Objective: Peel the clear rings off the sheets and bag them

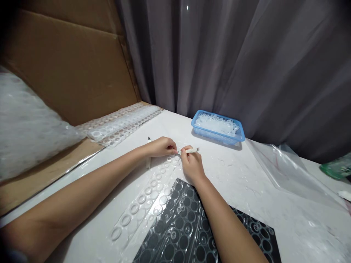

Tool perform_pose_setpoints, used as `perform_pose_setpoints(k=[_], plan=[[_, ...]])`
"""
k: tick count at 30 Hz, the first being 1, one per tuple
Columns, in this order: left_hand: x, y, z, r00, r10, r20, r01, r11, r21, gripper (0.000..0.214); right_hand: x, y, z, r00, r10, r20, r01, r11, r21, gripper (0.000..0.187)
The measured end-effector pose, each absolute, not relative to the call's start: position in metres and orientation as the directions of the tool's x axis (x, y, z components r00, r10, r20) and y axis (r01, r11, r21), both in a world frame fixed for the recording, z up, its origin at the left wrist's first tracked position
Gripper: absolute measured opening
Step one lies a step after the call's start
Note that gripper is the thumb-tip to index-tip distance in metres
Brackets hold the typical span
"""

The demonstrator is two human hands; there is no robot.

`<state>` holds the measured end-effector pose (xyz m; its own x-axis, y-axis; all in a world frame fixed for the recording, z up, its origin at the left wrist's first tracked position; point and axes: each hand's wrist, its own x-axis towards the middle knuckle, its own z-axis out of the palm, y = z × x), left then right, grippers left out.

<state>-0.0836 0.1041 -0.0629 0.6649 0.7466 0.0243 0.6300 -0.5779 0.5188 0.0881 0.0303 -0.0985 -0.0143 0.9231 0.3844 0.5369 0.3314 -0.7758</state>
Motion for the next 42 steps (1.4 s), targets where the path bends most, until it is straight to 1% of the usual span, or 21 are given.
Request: perform_pose_setpoints(k=[3, 5, 7, 10, 12, 14, 16, 20, 23, 27, 29, 31, 35, 36, 38, 40, 41, 42], plan=[[-0.080, 0.102, -0.064, 0.639, 0.769, 0.029, 0.638, -0.550, 0.539, 0.014, 0.088, 0.030, -0.097, -0.044, 0.915, 0.402, 0.606, 0.344, -0.717, 0.029], [-0.081, 0.102, -0.064, 0.602, 0.797, 0.040, 0.641, -0.513, 0.570, 0.017, 0.087, 0.030, -0.095, -0.045, 0.916, 0.398, 0.631, 0.335, -0.700, 0.030], [-0.083, 0.105, -0.062, 0.537, 0.841, 0.070, 0.645, -0.463, 0.608, 0.022, 0.087, 0.029, -0.095, -0.039, 0.921, 0.387, 0.627, 0.324, -0.708, 0.030], [-0.088, 0.109, -0.057, 0.419, 0.899, 0.128, 0.647, -0.395, 0.652, 0.037, 0.087, 0.027, -0.096, -0.032, 0.924, 0.382, 0.589, 0.326, -0.739, 0.030], [-0.091, 0.109, -0.053, 0.388, 0.910, 0.144, 0.645, -0.380, 0.663, 0.037, 0.088, 0.025, -0.098, -0.002, 0.922, 0.386, 0.538, 0.327, -0.777, 0.030], [-0.092, 0.107, -0.050, 0.419, 0.898, 0.134, 0.645, -0.398, 0.653, 0.035, 0.089, 0.024, -0.101, 0.026, 0.922, 0.387, 0.484, 0.328, -0.812, 0.031], [-0.091, 0.103, -0.048, 0.493, 0.865, 0.093, 0.641, -0.433, 0.634, 0.030, 0.089, 0.023, -0.102, 0.014, 0.925, 0.381, 0.461, 0.332, -0.823, 0.031], [-0.090, 0.098, -0.045, 0.639, 0.768, -0.044, 0.629, -0.489, 0.604, 0.013, 0.089, 0.021, -0.102, -0.045, 0.927, 0.372, 0.485, 0.346, -0.803, 0.028], [-0.087, 0.094, -0.045, 0.669, 0.737, -0.100, 0.643, -0.506, 0.575, 0.009, 0.089, 0.021, -0.099, -0.061, 0.926, 0.372, 0.509, 0.350, -0.786, 0.028], [-0.082, 0.091, -0.051, 0.651, 0.755, -0.074, 0.664, -0.519, 0.538, 0.006, 0.087, 0.021, -0.094, -0.110, 0.911, 0.398, 0.580, 0.384, -0.718, 0.027], [-0.082, 0.093, -0.052, 0.631, 0.775, -0.040, 0.670, -0.519, 0.531, 0.006, 0.086, 0.020, -0.092, -0.128, 0.900, 0.417, 0.615, 0.402, -0.679, 0.027], [-0.086, 0.097, -0.047, 0.579, 0.816, 0.012, 0.690, -0.497, 0.526, 0.010, 0.085, 0.020, -0.090, -0.132, 0.898, 0.420, 0.627, 0.404, -0.666, 0.027], [-0.099, 0.105, -0.026, 0.383, 0.913, 0.141, 0.768, -0.400, 0.500, 0.034, 0.085, 0.017, -0.093, -0.128, 0.904, 0.408, 0.581, 0.401, -0.708, 0.027], [-0.101, 0.103, -0.022, 0.353, 0.922, 0.158, 0.783, -0.384, 0.489, 0.035, 0.086, 0.016, -0.094, -0.119, 0.905, 0.408, 0.556, 0.401, -0.728, 0.027], [-0.103, 0.095, -0.020, 0.350, 0.923, 0.158, 0.801, -0.382, 0.461, 0.027, 0.087, 0.013, -0.098, -0.078, 0.915, 0.396, 0.495, 0.380, -0.782, 0.027], [-0.103, 0.081, -0.025, 0.396, 0.909, 0.129, 0.802, -0.411, 0.434, 0.013, 0.087, 0.011, -0.100, -0.043, 0.933, 0.357, 0.426, 0.340, -0.838, 0.027], [-0.102, 0.073, -0.029, 0.427, 0.898, 0.110, 0.796, -0.430, 0.425, 0.009, 0.087, 0.010, -0.101, -0.038, 0.942, 0.334, 0.395, 0.321, -0.861, 0.027], [-0.102, 0.065, -0.034, 0.457, 0.885, 0.092, 0.789, -0.451, 0.418, 0.011, 0.086, 0.009, -0.101, -0.044, 0.948, 0.315, 0.371, 0.308, -0.876, 0.027]])
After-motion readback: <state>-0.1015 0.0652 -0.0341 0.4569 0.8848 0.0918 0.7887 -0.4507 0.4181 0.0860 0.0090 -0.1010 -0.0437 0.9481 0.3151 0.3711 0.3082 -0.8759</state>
